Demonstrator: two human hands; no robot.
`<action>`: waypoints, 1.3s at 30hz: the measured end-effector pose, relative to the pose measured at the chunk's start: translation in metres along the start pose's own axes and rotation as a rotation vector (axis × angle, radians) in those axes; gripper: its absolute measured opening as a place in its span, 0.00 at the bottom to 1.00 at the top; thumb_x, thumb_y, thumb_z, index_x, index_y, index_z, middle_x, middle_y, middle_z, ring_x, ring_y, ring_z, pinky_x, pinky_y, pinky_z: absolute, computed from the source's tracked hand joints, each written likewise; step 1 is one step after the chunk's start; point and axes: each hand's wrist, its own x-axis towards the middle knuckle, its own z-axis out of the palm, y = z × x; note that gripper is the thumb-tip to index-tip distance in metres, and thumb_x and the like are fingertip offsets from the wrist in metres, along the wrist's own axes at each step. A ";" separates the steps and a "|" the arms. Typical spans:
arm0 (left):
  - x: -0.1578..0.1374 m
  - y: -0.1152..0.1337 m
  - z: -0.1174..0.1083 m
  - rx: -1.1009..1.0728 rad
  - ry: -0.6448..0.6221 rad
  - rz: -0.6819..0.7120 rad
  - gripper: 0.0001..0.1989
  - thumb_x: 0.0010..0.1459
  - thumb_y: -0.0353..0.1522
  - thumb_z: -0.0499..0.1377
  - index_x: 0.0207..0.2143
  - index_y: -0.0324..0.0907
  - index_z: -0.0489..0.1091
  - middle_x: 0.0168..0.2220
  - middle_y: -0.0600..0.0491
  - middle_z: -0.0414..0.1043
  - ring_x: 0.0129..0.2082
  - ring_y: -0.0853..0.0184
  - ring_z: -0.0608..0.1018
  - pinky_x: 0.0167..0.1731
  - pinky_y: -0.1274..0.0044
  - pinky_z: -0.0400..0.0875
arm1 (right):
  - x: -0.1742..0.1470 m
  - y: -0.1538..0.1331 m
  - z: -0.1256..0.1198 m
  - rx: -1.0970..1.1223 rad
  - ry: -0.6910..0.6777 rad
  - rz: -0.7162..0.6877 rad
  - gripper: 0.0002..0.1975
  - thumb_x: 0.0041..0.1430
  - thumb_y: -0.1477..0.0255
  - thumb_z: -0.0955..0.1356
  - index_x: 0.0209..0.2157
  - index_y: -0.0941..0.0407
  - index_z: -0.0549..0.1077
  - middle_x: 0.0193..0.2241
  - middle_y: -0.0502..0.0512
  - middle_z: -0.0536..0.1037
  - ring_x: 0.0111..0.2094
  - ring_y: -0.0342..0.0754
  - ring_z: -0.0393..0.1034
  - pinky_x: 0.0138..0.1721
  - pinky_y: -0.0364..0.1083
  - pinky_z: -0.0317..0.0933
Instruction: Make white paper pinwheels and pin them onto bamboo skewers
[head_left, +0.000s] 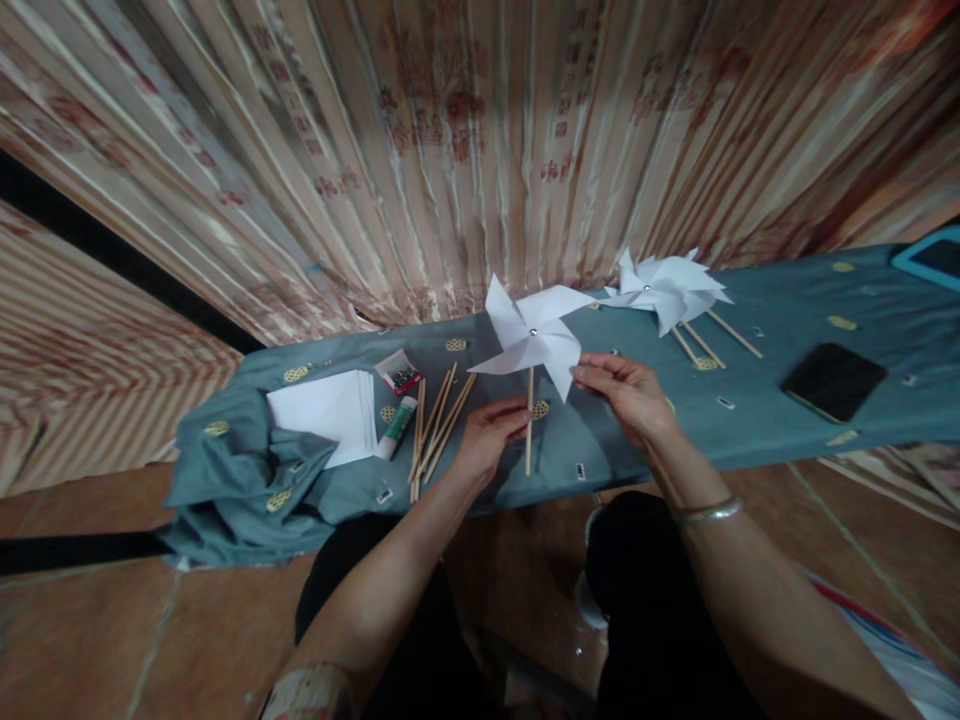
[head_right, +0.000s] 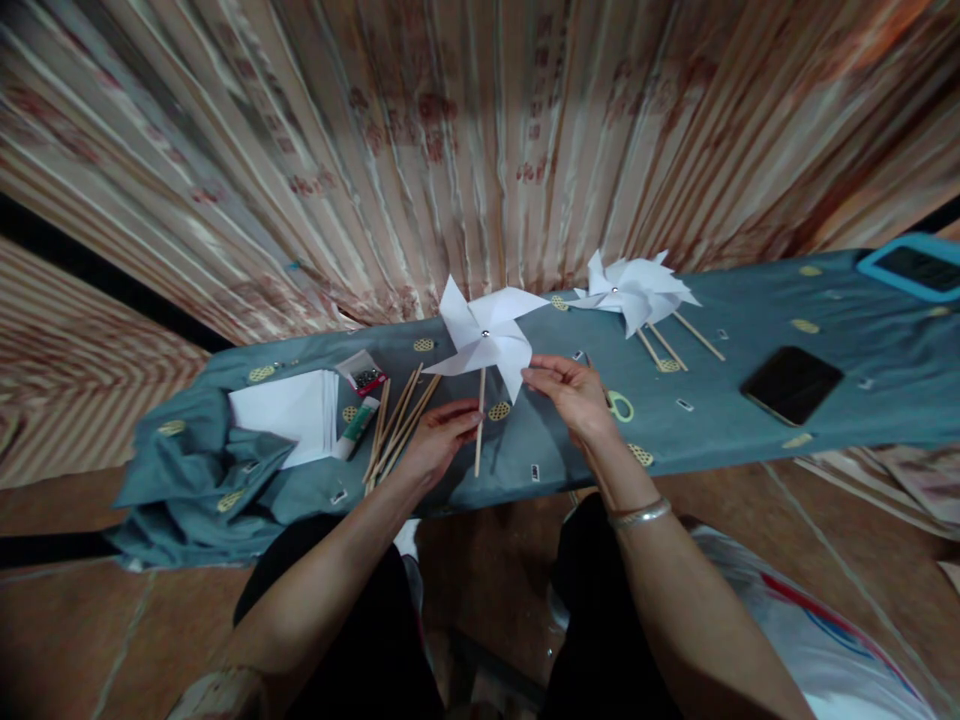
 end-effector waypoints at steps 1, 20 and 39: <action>0.000 0.000 0.000 -0.001 -0.002 0.001 0.19 0.29 0.32 0.77 0.28 0.38 0.79 0.26 0.52 0.79 0.26 0.71 0.77 0.35 0.76 0.71 | -0.001 0.001 0.001 0.004 -0.005 0.000 0.23 0.25 0.61 0.82 0.27 0.54 0.80 0.24 0.50 0.80 0.25 0.44 0.71 0.34 0.47 0.69; 0.001 -0.002 -0.001 -0.002 -0.021 0.009 0.18 0.29 0.33 0.77 0.27 0.39 0.79 0.29 0.51 0.80 0.29 0.69 0.78 0.38 0.75 0.72 | -0.015 -0.006 0.013 0.112 -0.098 0.096 0.16 0.29 0.66 0.82 0.24 0.54 0.79 0.22 0.49 0.79 0.23 0.42 0.69 0.27 0.43 0.65; 0.000 -0.004 -0.001 -0.020 -0.025 -0.001 0.20 0.28 0.32 0.77 0.29 0.38 0.80 0.27 0.53 0.79 0.27 0.72 0.77 0.35 0.77 0.71 | -0.025 -0.006 0.026 0.098 -0.194 0.127 0.16 0.28 0.67 0.82 0.20 0.56 0.78 0.19 0.48 0.77 0.22 0.39 0.65 0.26 0.40 0.60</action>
